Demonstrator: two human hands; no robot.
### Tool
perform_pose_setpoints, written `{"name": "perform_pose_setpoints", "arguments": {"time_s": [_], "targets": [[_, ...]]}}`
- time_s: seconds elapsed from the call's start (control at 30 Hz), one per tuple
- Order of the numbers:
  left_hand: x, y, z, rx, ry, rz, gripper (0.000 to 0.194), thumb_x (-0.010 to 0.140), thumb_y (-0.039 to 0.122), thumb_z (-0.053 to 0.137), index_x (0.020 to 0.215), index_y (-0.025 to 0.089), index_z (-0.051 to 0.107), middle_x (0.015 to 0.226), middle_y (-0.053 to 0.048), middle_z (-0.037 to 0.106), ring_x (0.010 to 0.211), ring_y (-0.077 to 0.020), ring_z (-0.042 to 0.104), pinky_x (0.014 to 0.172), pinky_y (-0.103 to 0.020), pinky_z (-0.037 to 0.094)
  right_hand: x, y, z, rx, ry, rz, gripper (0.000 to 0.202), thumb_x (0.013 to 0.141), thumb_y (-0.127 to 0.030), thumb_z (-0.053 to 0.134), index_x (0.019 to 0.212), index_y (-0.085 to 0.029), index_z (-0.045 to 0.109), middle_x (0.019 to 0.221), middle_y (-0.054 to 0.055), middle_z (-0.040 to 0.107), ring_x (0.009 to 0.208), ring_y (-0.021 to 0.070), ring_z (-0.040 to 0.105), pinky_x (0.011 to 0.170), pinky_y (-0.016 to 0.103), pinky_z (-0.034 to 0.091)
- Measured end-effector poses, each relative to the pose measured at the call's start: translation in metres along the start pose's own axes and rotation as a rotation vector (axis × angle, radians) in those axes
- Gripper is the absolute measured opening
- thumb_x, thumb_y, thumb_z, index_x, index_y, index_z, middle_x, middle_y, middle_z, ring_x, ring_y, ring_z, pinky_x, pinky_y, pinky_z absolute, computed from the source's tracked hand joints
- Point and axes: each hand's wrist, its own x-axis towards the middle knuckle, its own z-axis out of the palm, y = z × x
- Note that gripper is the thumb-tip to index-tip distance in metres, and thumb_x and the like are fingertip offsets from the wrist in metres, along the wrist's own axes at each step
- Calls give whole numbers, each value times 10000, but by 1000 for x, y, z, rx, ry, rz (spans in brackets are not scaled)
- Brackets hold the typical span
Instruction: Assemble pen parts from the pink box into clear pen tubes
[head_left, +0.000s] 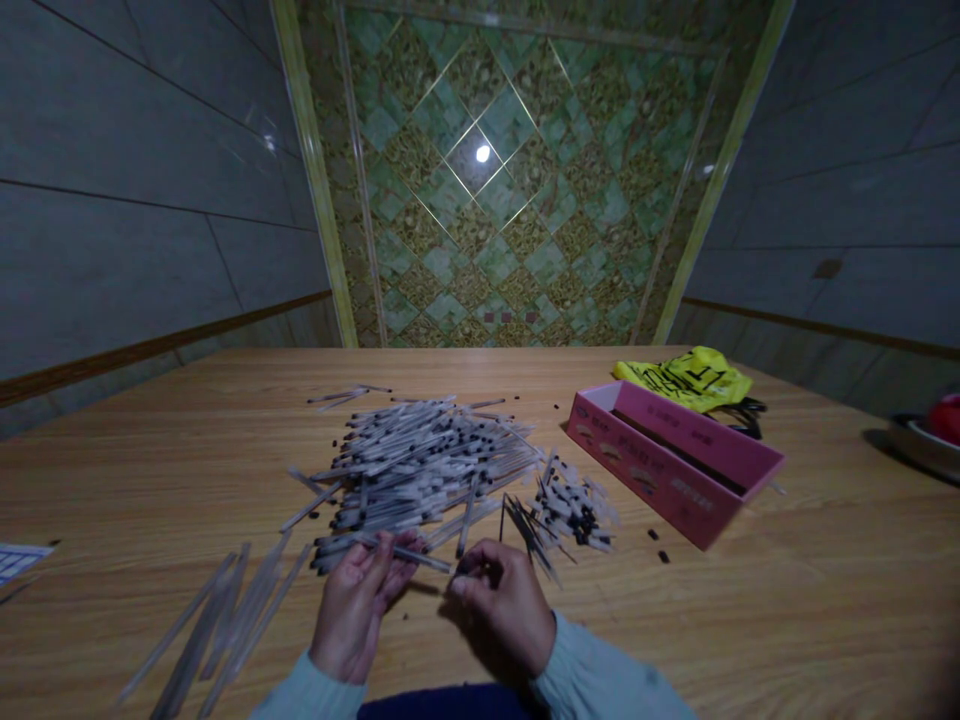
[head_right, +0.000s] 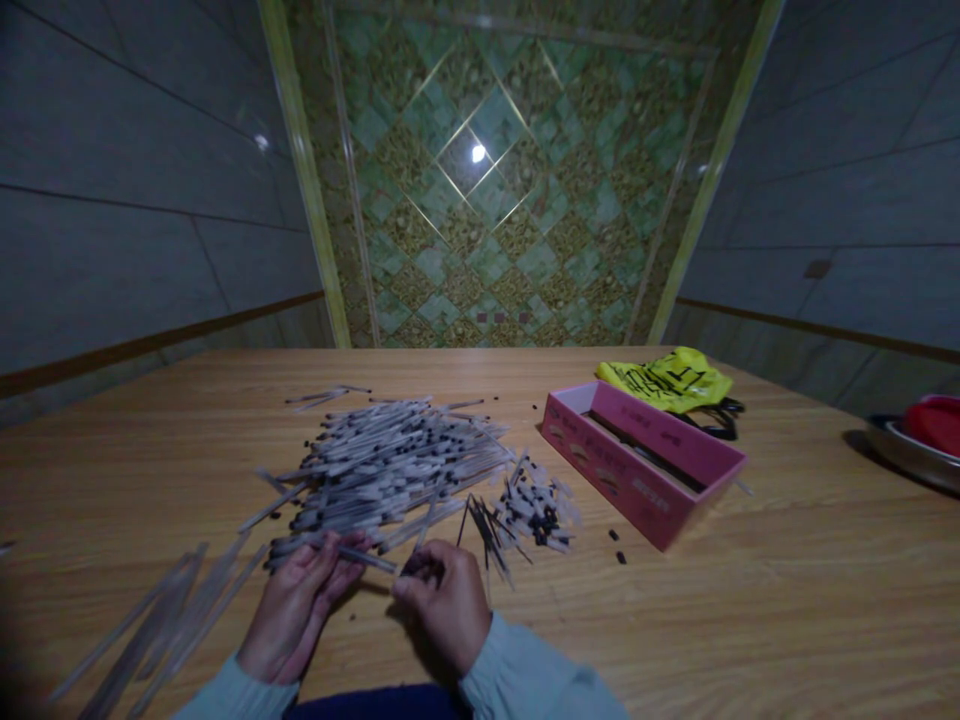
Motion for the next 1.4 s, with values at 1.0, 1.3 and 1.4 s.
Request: {"name": "perform_pose_setpoints", "arguments": {"time_s": [1.0,1.3,1.4], "targets": [[10,13,-10,42,116,54,222,673,243,707,857,155,619,756,-34,690,672,-130,647,584,-220,525,1,-11,-14,-178,-290,-36,213,651,-304,616,536,-137,551,507,-37,458,509,80,381,492,214,272],[5,94,-71,1310,753,355,536,723,608,474,1027,220,683,833,-106,669,758,-305,595,621,-411,456,21,-24,-61,-543,-175,-48,177,654,-211,555,490,-152,525,455,-44,441,482,89,400,472,208,262],[12,91,-89,1605,531,245,453,742,555,451,944,240,707,846,-137,680,786,-349,597,644,-433,432,28,-30,-81,-877,120,-91,184,709,-209,512,567,-149,612,533,14,575,557,127,512,509,226,281]]}}
